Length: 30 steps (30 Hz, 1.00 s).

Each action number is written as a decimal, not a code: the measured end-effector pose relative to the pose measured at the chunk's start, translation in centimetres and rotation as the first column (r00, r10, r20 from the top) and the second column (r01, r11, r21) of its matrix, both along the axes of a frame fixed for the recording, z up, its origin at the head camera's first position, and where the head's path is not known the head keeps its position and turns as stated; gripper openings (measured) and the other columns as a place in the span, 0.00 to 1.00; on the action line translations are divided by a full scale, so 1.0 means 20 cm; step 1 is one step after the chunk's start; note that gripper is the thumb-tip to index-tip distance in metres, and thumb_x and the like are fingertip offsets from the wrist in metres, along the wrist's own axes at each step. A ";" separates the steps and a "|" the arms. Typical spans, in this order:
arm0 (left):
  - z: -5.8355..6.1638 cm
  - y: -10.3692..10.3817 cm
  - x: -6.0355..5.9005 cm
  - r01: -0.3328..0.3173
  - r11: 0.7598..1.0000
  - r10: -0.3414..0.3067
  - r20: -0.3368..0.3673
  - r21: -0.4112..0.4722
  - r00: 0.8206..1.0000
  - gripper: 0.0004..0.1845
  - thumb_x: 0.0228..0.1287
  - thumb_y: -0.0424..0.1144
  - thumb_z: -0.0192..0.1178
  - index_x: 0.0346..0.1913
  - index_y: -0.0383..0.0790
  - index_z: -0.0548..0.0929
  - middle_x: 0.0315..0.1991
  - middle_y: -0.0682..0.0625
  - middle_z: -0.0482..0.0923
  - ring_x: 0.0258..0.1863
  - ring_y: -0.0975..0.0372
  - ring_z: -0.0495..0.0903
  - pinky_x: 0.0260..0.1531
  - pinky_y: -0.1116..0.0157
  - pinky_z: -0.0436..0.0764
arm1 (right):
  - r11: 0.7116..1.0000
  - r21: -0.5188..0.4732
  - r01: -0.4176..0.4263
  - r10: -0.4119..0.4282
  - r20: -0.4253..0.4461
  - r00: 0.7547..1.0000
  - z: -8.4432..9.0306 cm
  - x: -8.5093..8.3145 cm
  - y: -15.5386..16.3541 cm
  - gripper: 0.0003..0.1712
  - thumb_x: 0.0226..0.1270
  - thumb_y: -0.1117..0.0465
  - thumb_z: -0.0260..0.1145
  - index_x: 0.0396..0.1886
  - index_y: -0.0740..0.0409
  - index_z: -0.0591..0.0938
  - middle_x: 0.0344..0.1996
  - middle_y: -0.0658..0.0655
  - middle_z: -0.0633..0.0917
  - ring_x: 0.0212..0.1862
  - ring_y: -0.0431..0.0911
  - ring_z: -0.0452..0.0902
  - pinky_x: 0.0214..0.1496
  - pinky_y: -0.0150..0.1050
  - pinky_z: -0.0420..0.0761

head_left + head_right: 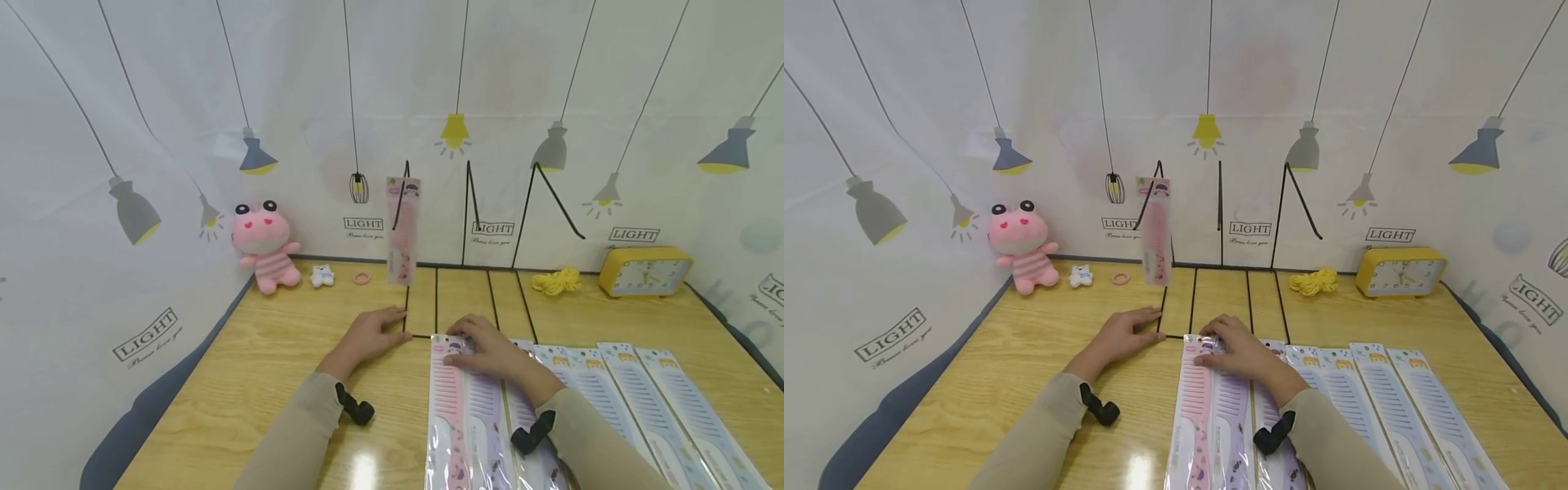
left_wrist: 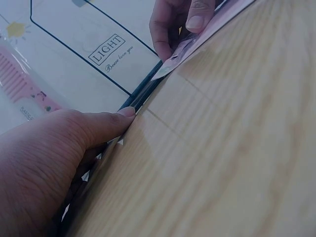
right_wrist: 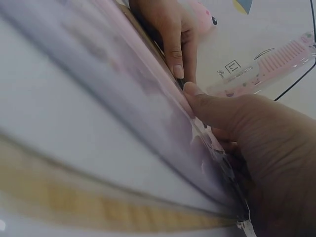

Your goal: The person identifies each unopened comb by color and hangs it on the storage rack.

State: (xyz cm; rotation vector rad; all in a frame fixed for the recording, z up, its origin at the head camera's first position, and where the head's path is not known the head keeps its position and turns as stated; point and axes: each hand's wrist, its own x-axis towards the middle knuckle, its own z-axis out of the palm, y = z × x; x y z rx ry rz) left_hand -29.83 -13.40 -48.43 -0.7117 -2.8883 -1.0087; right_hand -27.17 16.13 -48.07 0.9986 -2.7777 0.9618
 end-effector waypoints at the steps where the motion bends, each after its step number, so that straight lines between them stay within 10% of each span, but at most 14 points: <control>1: 0.00 0.00 0.00 0.002 1.000 -0.002 -0.002 0.000 1.000 0.31 0.66 0.57 0.65 0.69 0.48 0.77 0.71 0.49 0.69 0.72 0.53 0.67 0.72 0.52 0.63 | 1.000 0.003 0.003 -0.003 -0.003 1.000 0.00 0.00 0.00 0.31 0.60 0.41 0.74 0.56 0.53 0.82 0.55 0.51 0.78 0.61 0.52 0.71 0.66 0.56 0.72; 19: -0.03 -0.01 -0.01 -0.001 1.000 0.001 0.004 0.003 1.000 0.32 0.66 0.58 0.65 0.69 0.49 0.77 0.72 0.52 0.69 0.72 0.56 0.66 0.72 0.53 0.63 | 0.996 -0.035 0.088 -0.085 0.074 0.994 -0.01 0.01 -0.02 0.33 0.55 0.42 0.79 0.51 0.57 0.78 0.47 0.53 0.79 0.52 0.48 0.74 0.61 0.51 0.76; 30: -0.01 0.00 0.00 0.001 1.000 -0.001 -0.004 -0.002 1.000 0.32 0.66 0.59 0.64 0.69 0.50 0.77 0.72 0.51 0.69 0.72 0.54 0.66 0.72 0.53 0.62 | 0.990 -0.110 0.092 -0.089 0.035 0.995 -0.04 -0.01 0.02 0.14 0.67 0.52 0.72 0.47 0.50 0.82 0.42 0.48 0.81 0.44 0.43 0.76 0.48 0.44 0.79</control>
